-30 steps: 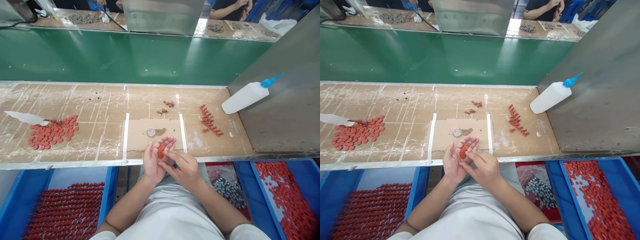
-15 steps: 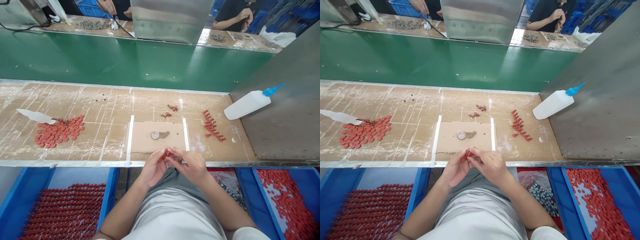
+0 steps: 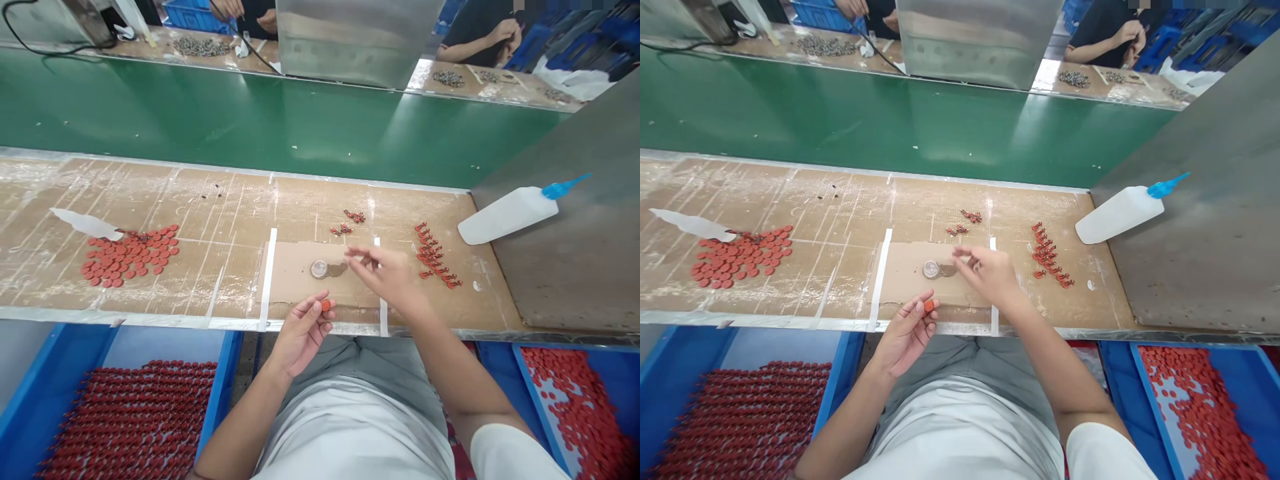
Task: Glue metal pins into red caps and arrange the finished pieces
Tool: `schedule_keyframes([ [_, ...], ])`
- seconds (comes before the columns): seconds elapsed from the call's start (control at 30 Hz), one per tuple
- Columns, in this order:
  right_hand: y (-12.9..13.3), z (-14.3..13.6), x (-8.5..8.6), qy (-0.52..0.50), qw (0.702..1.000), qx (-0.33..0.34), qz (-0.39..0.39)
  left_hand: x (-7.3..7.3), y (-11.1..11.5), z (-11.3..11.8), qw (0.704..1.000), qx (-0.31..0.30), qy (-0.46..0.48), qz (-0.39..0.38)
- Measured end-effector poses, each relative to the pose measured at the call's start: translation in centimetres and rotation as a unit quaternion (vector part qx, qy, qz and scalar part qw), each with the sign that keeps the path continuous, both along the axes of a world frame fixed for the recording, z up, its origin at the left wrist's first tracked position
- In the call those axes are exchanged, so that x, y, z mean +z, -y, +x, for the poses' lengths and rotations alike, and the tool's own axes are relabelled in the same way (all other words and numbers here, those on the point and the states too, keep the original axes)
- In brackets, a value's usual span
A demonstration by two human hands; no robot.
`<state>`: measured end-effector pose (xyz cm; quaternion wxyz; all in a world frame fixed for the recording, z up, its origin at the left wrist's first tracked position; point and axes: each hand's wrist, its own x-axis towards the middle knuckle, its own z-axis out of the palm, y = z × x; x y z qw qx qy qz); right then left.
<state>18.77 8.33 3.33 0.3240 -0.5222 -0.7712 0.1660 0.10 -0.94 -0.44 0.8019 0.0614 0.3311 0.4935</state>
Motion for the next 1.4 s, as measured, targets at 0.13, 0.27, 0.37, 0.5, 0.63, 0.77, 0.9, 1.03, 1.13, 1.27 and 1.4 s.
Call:
schedule_keyframes([
  [0.13,-5.6,-1.0,-2.3,0.129,0.991,-0.026,0.022,-0.3,0.3,-0.4,1.0,0.014,0.003,-0.025],
  [0.27,-8.5,-1.8,-3.8,0.218,0.976,0.019,0.005,-0.3,0.5,-0.9,0.999,0.022,0.007,-0.034],
  [0.37,-9.3,-2.0,-4.2,0.249,0.968,0.023,-0.025,-0.2,0.7,-1.3,1.0,0.009,0.008,-0.026],
  [0.5,-10.2,-2.1,-4.5,0.265,0.961,0.047,-0.063,0.0,0.9,-1.7,1.0,-0.029,-0.006,-0.002],
  [0.63,-10.9,-2.0,-4.3,0.262,0.961,0.056,-0.07,0.1,0.9,-1.7,0.999,-0.033,-0.01,0.007],
  [0.77,-11.0,-1.8,-3.7,0.214,0.973,0.066,-0.057,0.0,0.9,-1.7,1.0,-0.017,-0.013,0.015],
  [0.9,-9.6,-1.3,-3.5,-0.008,0.996,0.044,-0.077,-0.3,0.9,-1.8,1.0,0.006,-0.008,0.018],
  [1.03,-6.6,-0.9,-3.5,-0.281,0.95,-0.034,-0.13,-0.5,0.8,-1.9,1.0,0.007,-0.002,0.016],
  [1.13,-4.0,-1.1,-3.2,-0.386,0.903,-0.079,-0.173,-0.5,0.7,-1.9,1.0,0.005,-0.002,0.019],
  [1.27,-1.1,-2.4,-2.7,-0.414,0.885,-0.084,-0.194,-0.5,0.6,-1.8,1.0,0.006,0.0,0.017],
  [1.4,0.3,-4.4,-3.2,-0.387,0.909,-0.091,-0.129,-0.8,0.5,-1.9,1.0,0.019,0.0,0.02],
])
